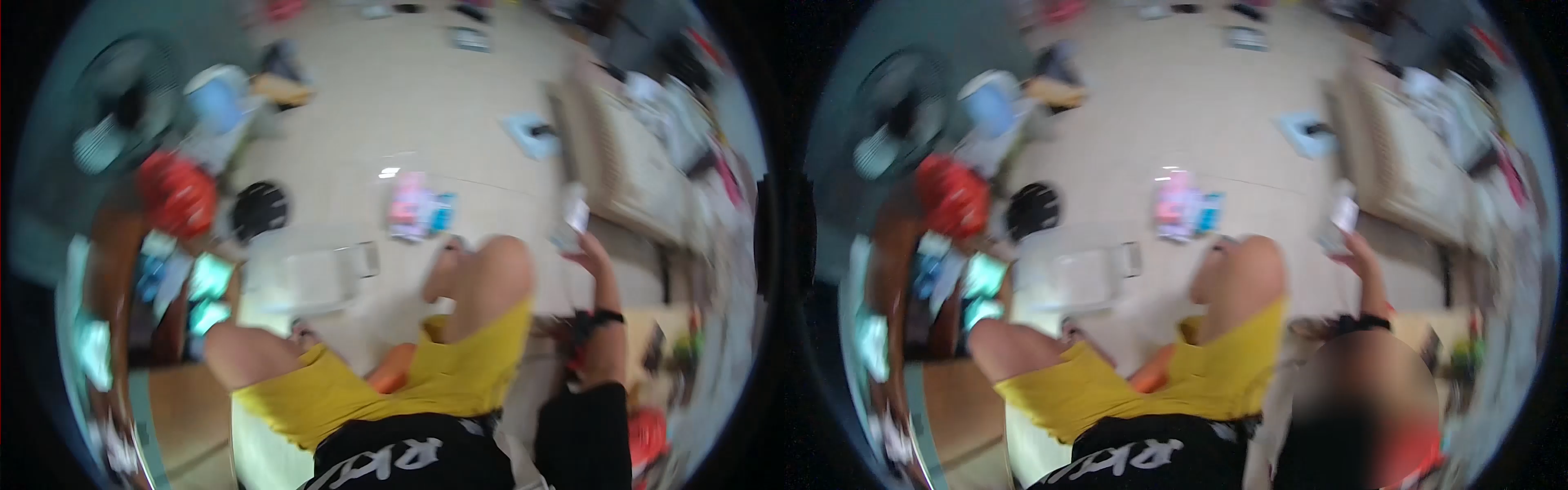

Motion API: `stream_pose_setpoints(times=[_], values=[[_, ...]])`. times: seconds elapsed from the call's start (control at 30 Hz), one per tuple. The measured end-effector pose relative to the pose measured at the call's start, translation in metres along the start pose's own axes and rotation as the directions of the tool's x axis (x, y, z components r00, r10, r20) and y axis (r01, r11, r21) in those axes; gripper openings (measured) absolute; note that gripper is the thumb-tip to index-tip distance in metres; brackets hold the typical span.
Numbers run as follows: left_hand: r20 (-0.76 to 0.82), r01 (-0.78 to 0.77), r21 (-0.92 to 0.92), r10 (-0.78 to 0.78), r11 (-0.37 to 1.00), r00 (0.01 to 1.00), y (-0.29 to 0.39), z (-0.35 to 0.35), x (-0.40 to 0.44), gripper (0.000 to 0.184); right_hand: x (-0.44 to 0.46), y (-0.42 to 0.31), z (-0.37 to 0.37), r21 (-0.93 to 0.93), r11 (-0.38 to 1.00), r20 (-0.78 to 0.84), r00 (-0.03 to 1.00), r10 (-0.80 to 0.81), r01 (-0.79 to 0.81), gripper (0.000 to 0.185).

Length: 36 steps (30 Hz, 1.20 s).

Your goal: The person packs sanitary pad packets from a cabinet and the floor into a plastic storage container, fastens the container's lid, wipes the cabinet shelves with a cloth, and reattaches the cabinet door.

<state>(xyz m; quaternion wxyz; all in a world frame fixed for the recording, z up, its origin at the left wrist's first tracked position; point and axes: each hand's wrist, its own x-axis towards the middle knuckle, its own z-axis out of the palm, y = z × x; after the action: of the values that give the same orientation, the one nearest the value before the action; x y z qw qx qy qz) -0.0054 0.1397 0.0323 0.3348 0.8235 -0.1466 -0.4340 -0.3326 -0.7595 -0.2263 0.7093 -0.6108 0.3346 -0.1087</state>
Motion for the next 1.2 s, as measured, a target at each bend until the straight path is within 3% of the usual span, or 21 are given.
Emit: stream_pose_setpoints(times=[0.03, 0.07, 0.1, 0.13, 0.17, 0.27, 0.37, 0.4, 0.43, 0.47, 0.5, 0.57, 0.63, 0.67, 0.77, 0.9, 0.97, 1.0, 1.1, 1.17, 1.2], values=[[0.002, 0.052, -0.020, -0.052, 0.998, 0.999, -0.004, -0.001, -0.025, 0.057, 0.022, 0.019, -0.009, -0.321, 0.932, -0.123, 0.983, 0.138, -0.171, 0.058], [-0.008, 0.115, -0.049, -0.116, 0.992, 0.993, -0.006, -0.002, -0.052, 0.056, 0.022, 0.005, 0.024, -0.236, 0.909, -0.259, 0.923, 0.283, -0.344, 0.058], [-0.016, 0.162, -0.079, -0.164, 0.984, 0.986, -0.007, 0.005, -0.081, 0.056, 0.043, 0.034, 0.004, -0.223, 0.905, -0.142, 0.931, 0.336, -0.361, 0.056], [-0.024, 0.221, -0.103, -0.224, 0.970, 0.974, -0.006, 0.004, -0.107, 0.055, 0.058, 0.044, 0.021, -0.431, 0.767, -0.244, 0.880, 0.408, -0.475, 0.053], [-0.027, 0.277, -0.128, -0.283, 0.952, 0.959, -0.002, 0.002, -0.134, 0.054, 0.052, 0.027, 0.049, -0.551, 0.724, -0.150, 0.902, 0.405, -0.416, 0.052], [-0.076, 0.448, -0.211, -0.472, 0.869, 0.878, 0.009, -0.036, -0.171, 0.052, 0.080, 0.058, 0.068, -0.503, 0.722, -0.124, 0.866, 0.484, -0.476, 0.051], [-0.169, 0.601, -0.249, -0.645, 0.759, 0.745, -0.014, -0.087, -0.100, 0.050, 0.103, 0.084, 0.070, -0.506, 0.714, -0.101, 0.856, 0.507, -0.483, 0.056], [0.022, 0.680, 0.452, -0.769, 0.577, 0.639, -0.044, -0.097, -0.002, 0.048, 0.112, 0.091, 0.070, -0.507, 0.712, -0.096, 0.853, 0.513, -0.486, 0.057], [-0.143, 0.426, 0.647, -0.448, 0.633, 0.883, -0.096, -0.109, 0.024, 0.047, 0.117, 0.095, 0.071, -0.507, 0.712, -0.093, 0.852, 0.516, -0.486, 0.059], [-0.155, 0.281, 0.760, -0.257, 0.586, 0.954, -0.116, -0.119, 0.069, 0.044, 0.119, 0.101, 0.069, -0.505, 0.710, -0.093, 0.849, 0.521, -0.491, 0.060], [-0.214, 0.306, 0.762, -0.224, 0.570, 0.951, -0.099, -0.116, 0.106, 0.043, 0.126, 0.102, 0.065, -0.519, 0.696, -0.092, 0.842, 0.531, -0.496, 0.061], [-0.418, 0.435, 0.502, -0.230, 0.748, 0.879, -0.103, -0.123, 0.157, 0.044, 0.131, 0.112, 0.062, -0.513, 0.689, -0.105, 0.834, 0.541, -0.512, 0.064], [-0.570, 0.460, 0.487, -0.129, 0.742, 0.812, -0.142, -0.146, 0.183, 0.040, 0.135, 0.118, 0.061, -0.515, 0.682, -0.113, 0.830, 0.546, -0.519, 0.068], [-0.565, 0.469, 0.483, -0.146, 0.739, 0.812, -0.163, -0.156, 0.190, 0.040, 0.139, 0.119, 0.060, -0.519, 0.678, -0.117, 0.828, 0.548, -0.521, 0.069], [-0.774, 0.661, 0.317, -0.218, 0.681, 0.595, -0.211, -0.177, 0.195, 0.029, 0.143, 0.119, 0.050, -0.507, 0.682, -0.156, 0.834, 0.529, -0.527, 0.074], [-0.800, 0.599, 0.348, -0.104, 0.721, 0.591, -0.206, -0.160, 0.192, 0.026, 0.145, 0.104, 0.035, -0.500, 0.681, -0.185, 0.835, 0.519, -0.535, 0.080], [-0.633, 0.278, 0.477, 0.106, 0.834, 0.767, -0.175, -0.133, 0.211, 0.020, 0.141, 0.088, 0.030, -0.501, 0.681, -0.193, 0.836, 0.513, -0.534, 0.083], [-0.572, 0.241, 0.524, 0.128, 0.817, 0.810, -0.155, -0.116, 0.221, 0.019, 0.138, 0.077, 0.028, -0.506, 0.679, -0.195, 0.837, 0.511, -0.532, 0.085], [-0.457, 0.173, 0.669, 0.217, 0.723, 0.863, -0.179, -0.094, 0.250, 0.032, 0.135, 0.022, 0.032, -0.520, 0.694, -0.175, 0.857, 0.484, -0.498, 0.090], [-0.446, 0.183, 0.761, 0.297, 0.623, 0.844, -0.206, -0.082, 0.265, 0.062, 0.134, -0.025, 0.044, -0.526, 0.721, -0.117, 0.879, 0.463, -0.450, 0.093], [-0.433, 0.168, 0.760, 0.297, 0.627, 0.851, -0.215, -0.081, 0.271, 0.062, 0.134, -0.052, 0.054, -0.530, 0.734, -0.078, 0.887, 0.455, -0.424, 0.095]])
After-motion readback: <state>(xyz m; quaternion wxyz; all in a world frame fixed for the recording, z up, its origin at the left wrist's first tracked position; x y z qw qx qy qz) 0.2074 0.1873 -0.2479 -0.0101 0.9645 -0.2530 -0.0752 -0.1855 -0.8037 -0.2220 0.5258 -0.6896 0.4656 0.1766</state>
